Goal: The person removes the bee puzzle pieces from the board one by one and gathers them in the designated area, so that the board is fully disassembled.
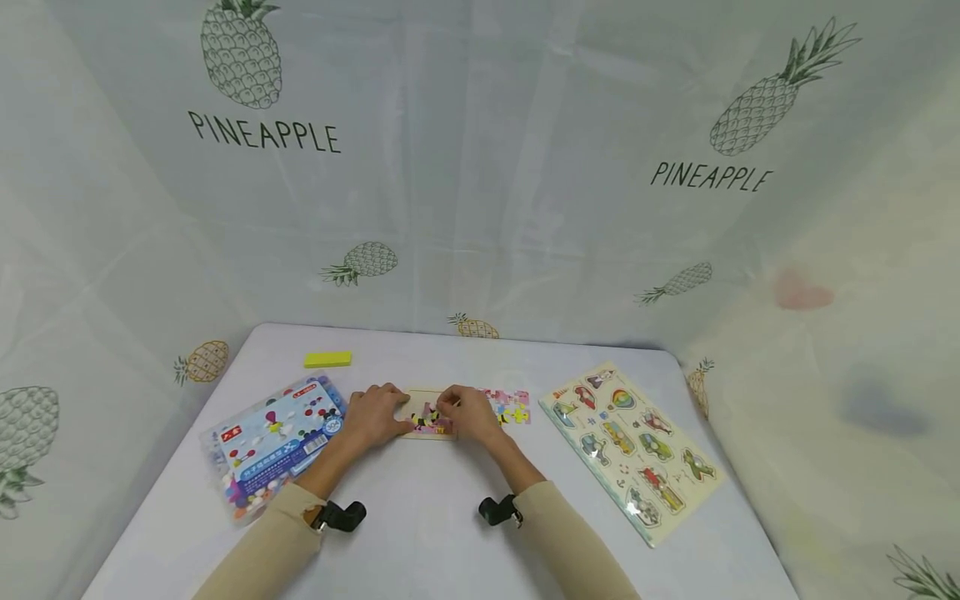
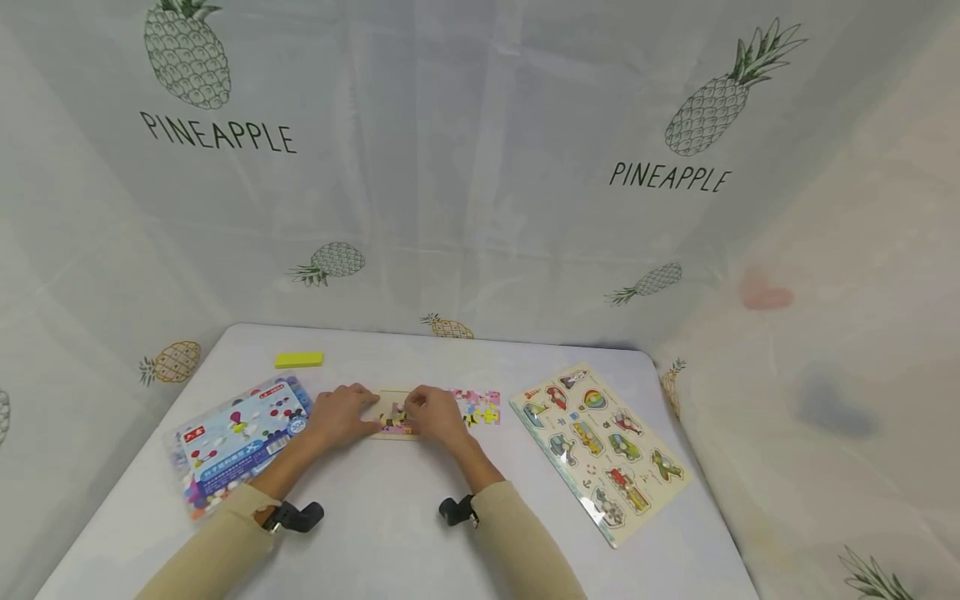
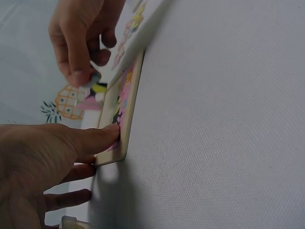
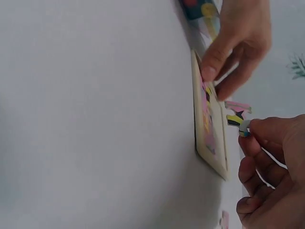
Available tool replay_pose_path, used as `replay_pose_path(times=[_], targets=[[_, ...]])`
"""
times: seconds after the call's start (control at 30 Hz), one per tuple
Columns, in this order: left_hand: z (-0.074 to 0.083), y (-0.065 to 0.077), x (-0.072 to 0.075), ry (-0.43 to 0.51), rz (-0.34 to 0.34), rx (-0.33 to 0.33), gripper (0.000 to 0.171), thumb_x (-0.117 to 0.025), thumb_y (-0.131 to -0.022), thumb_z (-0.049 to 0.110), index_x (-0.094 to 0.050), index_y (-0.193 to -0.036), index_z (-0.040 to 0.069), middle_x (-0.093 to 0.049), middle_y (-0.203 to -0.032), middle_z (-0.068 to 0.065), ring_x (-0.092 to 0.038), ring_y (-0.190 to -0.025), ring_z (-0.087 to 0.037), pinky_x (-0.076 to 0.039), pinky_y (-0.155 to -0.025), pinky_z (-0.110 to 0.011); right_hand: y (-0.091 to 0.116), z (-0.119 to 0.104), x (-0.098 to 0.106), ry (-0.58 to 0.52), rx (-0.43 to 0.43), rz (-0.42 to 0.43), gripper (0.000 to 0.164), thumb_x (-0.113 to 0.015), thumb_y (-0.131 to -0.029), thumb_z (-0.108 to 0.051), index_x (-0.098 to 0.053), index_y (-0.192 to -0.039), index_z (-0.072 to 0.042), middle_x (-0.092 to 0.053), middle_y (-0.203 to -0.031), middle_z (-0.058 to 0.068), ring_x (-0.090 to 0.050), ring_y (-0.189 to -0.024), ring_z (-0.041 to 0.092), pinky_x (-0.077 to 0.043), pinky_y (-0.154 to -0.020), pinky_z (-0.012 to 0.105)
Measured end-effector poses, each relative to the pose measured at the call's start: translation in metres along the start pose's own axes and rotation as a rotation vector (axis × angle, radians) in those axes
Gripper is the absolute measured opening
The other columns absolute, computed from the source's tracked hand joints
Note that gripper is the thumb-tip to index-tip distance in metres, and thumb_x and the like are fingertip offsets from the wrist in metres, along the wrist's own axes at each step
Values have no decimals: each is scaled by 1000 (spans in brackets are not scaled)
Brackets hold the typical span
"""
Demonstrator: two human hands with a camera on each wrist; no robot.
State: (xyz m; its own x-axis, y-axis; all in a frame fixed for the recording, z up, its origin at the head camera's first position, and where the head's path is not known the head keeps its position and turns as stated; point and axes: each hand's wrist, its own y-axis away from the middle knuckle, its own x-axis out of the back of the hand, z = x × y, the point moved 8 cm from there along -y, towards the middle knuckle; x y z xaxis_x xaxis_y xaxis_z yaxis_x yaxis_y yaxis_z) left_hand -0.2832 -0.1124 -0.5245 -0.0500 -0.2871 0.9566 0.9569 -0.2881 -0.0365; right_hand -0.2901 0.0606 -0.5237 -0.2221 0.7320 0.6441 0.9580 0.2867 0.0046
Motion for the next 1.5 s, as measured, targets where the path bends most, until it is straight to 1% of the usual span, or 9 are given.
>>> replay_pose_path(times=[0.13, 0.3, 0.47, 0.57, 0.73, 1.0, 1.23, 1.43, 1.5], targets=[[0, 0, 1, 4, -3, 0, 58, -80, -83, 46, -70, -128, 11, -65, -126, -9, -58, -116, -35, -42, -96, -62, 3, 9, 15, 7, 8, 16, 9, -66, -98, -22, -72, -96, -17, -69, -86, -8, -60, -78, 9, -49, -65, 26], [0, 1, 2, 12, -7, 6, 58, -79, -83, 45, -69, -129, 11, -65, -127, -10, -58, -118, -36, -41, -97, -63, 7, 21, 32, 11, 5, 21, 10, -66, -98, -24, -74, -96, -17, -71, -86, -7, -60, -76, 10, -49, -64, 27], [1, 3, 2, 25, -10, 3, 57, -79, -84, 44, -69, -129, 10, -65, -127, -11, -58, -117, -36, -41, -97, -64, 9, 38, 46, -2, -27, 18, 13, -67, -97, -23, -75, -98, -12, -72, -90, -3, -59, -77, 11, -48, -64, 27], [2, 3, 2, 32, -9, 3, 58, -79, -84, 44, -69, -129, 10, -65, -128, -11, -57, -118, -37, -40, -98, -64, 9, 47, 51, 11, -64, 26, 14, -67, -97, -23, -74, -99, -11, -72, -89, -1, -59, -73, 12, -48, -61, 27], [1, 3, 0, 22, -11, 2, 58, -79, -84, 44, -68, -130, 10, -64, -128, -11, -57, -119, -37, -40, -98, -64, 11, 58, 56, 72, -104, 41, 13, -67, -97, -22, -74, -97, -11, -70, -82, -1, -58, -62, 11, -47, -55, 26], [3, 3, 3, 13, -18, 7, 58, -78, -85, 44, -68, -131, 10, -64, -129, -11, -57, -120, -37, -40, -99, -64, 11, 61, 57, 160, -96, 60, 9, -69, -95, -17, -73, -92, -9, -63, -71, -3, -54, -61, 11, -43, -53, 25], [5, 3, 3, 14, -23, 2, 58, -78, -86, 44, -67, -132, 10, -64, -129, -11, -56, -119, -37, -40, -98, -65, 10, 64, 56, 235, -145, 60, 9, -70, -94, -18, -73, -92, -11, -62, -72, -3, -54, -64, 11, -42, -55, 26], [4, 3, 4, 10, -9, -3, 57, -79, -85, 44, -68, -130, 10, -65, -127, -11, -58, -117, -37, -41, -96, -64, 10, 64, 57, 257, -171, 78, 8, -72, -94, -19, -74, -91, -12, -63, -74, -4, -55, -63, 12, -43, -56, 26], [4, 3, 4, 8, -6, -4, 58, -79, -85, 45, -68, -130, 11, -65, -127, -11, -58, -116, -37, -41, -96, -64, 10, 63, 57, 263, -164, 82, 8, -72, -93, -19, -74, -90, -12, -63, -74, -4, -55, -63, 12, -43, -56, 27]])
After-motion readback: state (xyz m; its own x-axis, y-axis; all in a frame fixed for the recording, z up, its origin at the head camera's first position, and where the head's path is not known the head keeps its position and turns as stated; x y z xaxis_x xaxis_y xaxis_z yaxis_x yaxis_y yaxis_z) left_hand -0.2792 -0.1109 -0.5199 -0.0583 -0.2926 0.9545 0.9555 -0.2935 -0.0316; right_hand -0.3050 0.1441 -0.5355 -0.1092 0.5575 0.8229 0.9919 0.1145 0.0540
